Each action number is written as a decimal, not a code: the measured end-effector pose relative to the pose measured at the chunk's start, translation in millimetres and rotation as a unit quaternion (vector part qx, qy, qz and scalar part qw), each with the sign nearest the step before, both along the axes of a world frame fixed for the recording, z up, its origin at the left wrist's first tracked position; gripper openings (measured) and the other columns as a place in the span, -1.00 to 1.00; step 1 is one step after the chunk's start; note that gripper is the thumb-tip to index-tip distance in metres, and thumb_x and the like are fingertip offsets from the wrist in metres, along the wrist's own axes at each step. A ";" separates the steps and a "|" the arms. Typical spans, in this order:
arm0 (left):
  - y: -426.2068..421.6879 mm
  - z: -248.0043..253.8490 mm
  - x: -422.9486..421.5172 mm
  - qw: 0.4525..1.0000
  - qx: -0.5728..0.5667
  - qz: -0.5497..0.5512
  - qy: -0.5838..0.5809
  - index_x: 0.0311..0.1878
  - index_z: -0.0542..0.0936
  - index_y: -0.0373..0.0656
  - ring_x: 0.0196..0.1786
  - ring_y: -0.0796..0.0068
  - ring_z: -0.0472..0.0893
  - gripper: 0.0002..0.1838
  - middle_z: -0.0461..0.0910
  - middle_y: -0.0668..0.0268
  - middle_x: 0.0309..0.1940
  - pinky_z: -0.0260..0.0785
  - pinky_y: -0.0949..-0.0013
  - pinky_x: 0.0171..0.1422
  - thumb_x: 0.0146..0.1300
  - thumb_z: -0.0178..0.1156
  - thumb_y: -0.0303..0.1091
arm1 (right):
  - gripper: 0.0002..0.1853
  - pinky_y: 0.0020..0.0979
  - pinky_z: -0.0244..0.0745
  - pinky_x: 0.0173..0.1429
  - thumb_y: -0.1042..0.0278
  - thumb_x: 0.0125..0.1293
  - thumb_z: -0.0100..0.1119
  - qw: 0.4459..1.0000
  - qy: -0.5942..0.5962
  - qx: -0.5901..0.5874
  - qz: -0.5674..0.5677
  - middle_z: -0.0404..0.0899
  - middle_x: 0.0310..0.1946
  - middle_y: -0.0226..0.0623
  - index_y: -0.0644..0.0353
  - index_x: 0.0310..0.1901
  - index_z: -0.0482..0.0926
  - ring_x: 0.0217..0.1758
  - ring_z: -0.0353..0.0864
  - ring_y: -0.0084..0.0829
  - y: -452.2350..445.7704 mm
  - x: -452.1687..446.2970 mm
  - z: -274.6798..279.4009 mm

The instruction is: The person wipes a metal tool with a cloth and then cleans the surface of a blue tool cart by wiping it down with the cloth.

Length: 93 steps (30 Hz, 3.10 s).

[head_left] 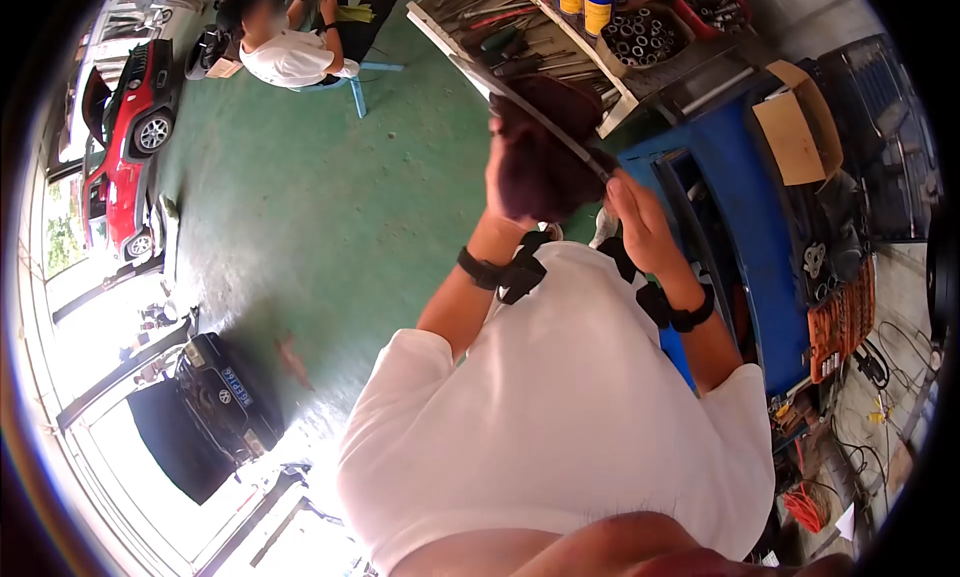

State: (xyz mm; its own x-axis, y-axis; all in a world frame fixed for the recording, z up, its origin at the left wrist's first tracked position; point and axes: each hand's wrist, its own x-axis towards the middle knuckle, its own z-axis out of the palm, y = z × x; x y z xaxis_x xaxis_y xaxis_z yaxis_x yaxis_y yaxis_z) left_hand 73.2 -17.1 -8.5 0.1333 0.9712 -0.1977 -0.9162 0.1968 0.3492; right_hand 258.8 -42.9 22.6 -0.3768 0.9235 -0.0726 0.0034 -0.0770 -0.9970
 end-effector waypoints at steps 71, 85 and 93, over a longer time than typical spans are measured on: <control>-26.2 23.5 52.8 0.994 0.015 -0.002 0.110 -0.08 0.57 -0.07 -0.08 0.07 0.64 -0.52 0.66 0.11 -0.17 0.46 0.00 0.17 0.37 0.08 0.19 | -0.73 -0.25 0.22 -0.45 0.33 0.46 0.07 0.920 -0.228 0.314 -0.057 0.27 -0.59 -0.12 0.26 -0.40 0.35 -0.56 0.31 -0.13 -53.1 126.7 0.1; -58.7 10.7 132.5 0.994 -0.091 -0.025 0.063 0.09 0.51 -0.11 0.06 0.23 0.57 -0.40 0.58 0.20 -0.02 0.41 0.14 0.21 0.36 0.05 0.27 | -0.55 -0.48 0.12 -0.41 0.03 0.55 -0.07 0.952 0.134 -0.259 -0.095 0.06 -0.61 -0.55 0.07 -0.49 0.20 -0.57 0.11 -0.62 -65.2 166.3 -45.2; -31.6 19.1 119.8 0.994 0.093 -0.041 -0.039 0.23 0.42 -0.12 0.17 0.16 0.52 -0.29 0.53 0.15 0.12 0.36 0.10 0.31 0.41 -0.23 0.34 | -0.51 -0.49 0.12 -0.36 -0.08 0.54 -0.11 0.925 0.224 -0.306 0.040 -0.02 -0.59 -0.56 0.00 -0.50 0.10 -0.55 0.01 -0.61 -69.1 172.1 -56.8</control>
State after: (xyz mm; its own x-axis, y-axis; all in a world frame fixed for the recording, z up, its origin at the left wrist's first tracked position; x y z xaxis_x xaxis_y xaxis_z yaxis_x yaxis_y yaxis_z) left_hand 193.0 -48.7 10.6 0.2220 0.9750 -0.0008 -0.9252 0.2109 0.3154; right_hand 430.9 -112.0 -34.2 -0.5615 0.7289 -0.3916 -0.3686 -0.6441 -0.6703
